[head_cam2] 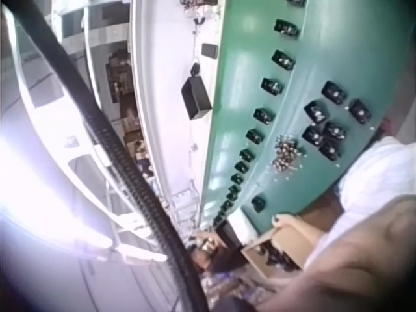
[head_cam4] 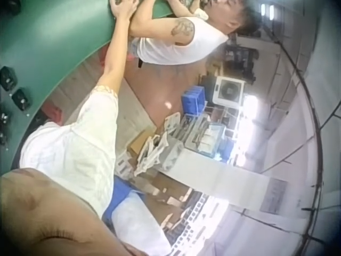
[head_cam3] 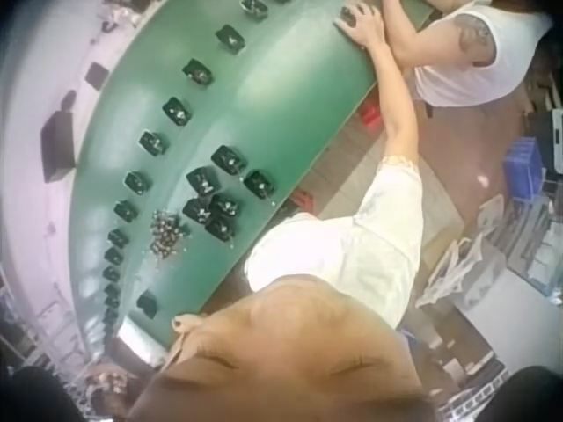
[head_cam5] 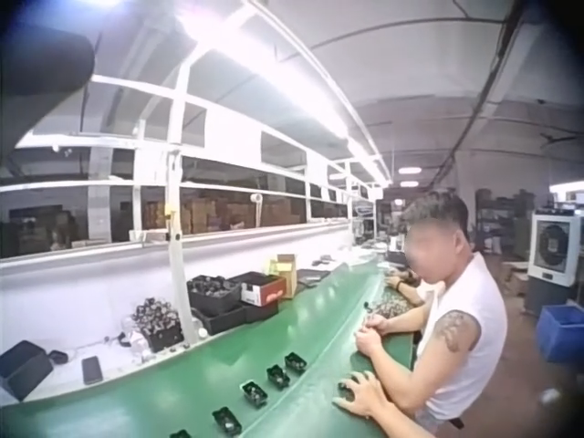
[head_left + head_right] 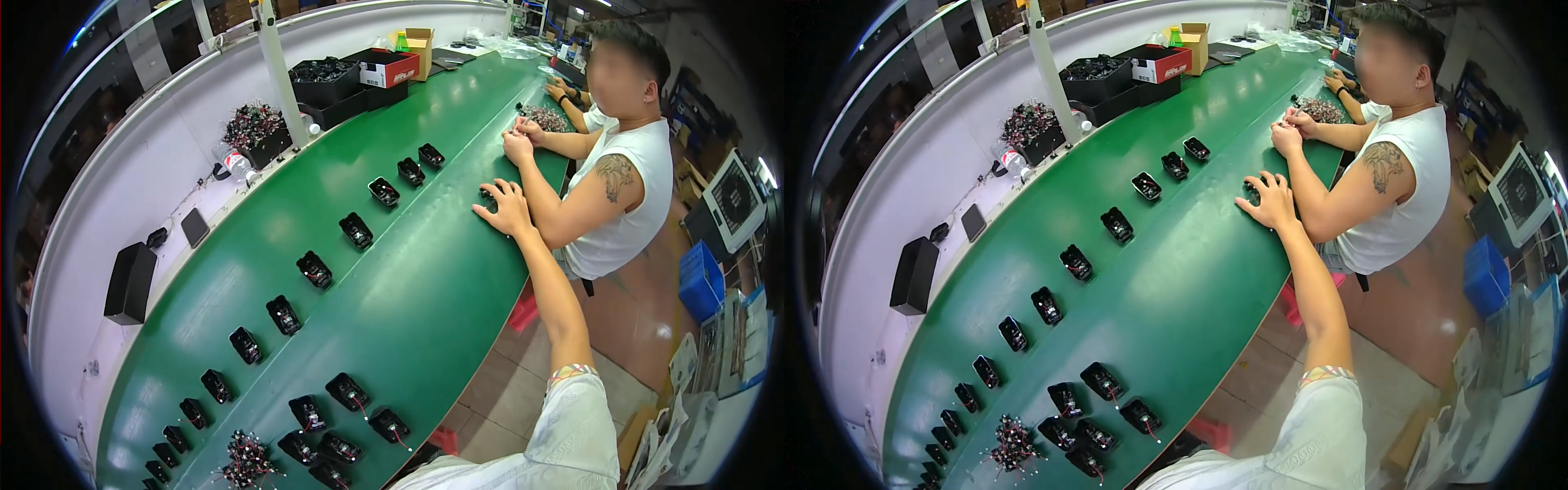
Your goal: The person assembles electronic components and wires into plastic housings by hand, taking parts from cardboard boxes and fitting them together.
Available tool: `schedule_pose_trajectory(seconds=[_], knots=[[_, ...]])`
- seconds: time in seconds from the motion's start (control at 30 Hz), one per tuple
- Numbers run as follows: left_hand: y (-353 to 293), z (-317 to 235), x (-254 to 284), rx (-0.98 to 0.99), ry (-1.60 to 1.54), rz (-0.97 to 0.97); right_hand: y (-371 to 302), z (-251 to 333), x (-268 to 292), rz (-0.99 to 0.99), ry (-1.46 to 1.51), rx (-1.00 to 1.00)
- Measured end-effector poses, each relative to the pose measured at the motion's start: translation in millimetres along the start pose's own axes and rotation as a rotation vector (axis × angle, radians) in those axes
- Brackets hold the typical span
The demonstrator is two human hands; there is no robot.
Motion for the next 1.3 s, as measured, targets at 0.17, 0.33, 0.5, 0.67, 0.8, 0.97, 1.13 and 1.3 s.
schedule_pose_trajectory(seconds=[0.17, 0.33, 0.5, 0.67, 0.8, 0.97, 1.13, 1.3], knots=[[-2.1, -11.9, -1.4, 0.015, -0.065, -0.021, -5.1, -3.9, 1.6, -0.109, 0.077, 0.017], [2.2, -12.9, 4.8, -0.009, -0.113, -0.099, -26.4, 42.3, 6.1, -0.079, 0.139, 0.02], [1.8, -30.0, 18.6, -0.04, -0.018, -0.081, -29.4, 88.8, 11.4, 0.074, 0.292, 0.05], [0.7, -52.3, 17.9, -0.008, -0.013, -0.067, -17.9, 123.5, 1.6, 0.041, 0.614, -0.005], [5.6, -61.6, 24.9, -0.056, -0.031, -0.059, -9.7, 153.3, 22.6, 0.095, 0.86, -0.051], [3.5, -67.6, 28.9, -0.052, -0.061, -0.062, 4.9, 135.0, 80.0, 0.157, 1.407, -0.333], [7.3, -28.1, 17.7, -0.078, -0.174, -0.069, -4.9, 164.1, 92.7, 0.302, 1.495, -0.277], [11.9, -17.1, 26.0, 0.127, -0.07, 0.127, -33.1, 254.7, 93.2, 0.562, 1.681, -0.237]])
Point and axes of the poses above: each hand's wrist, its own y-axis towards the middle knuckle, its own x-axis out of the back of the hand, z = x × y, the point moved 2 cm from there along y, towards the middle knuckle, and after that the axes turned 2 degrees about -x, right-handed, at the moved point
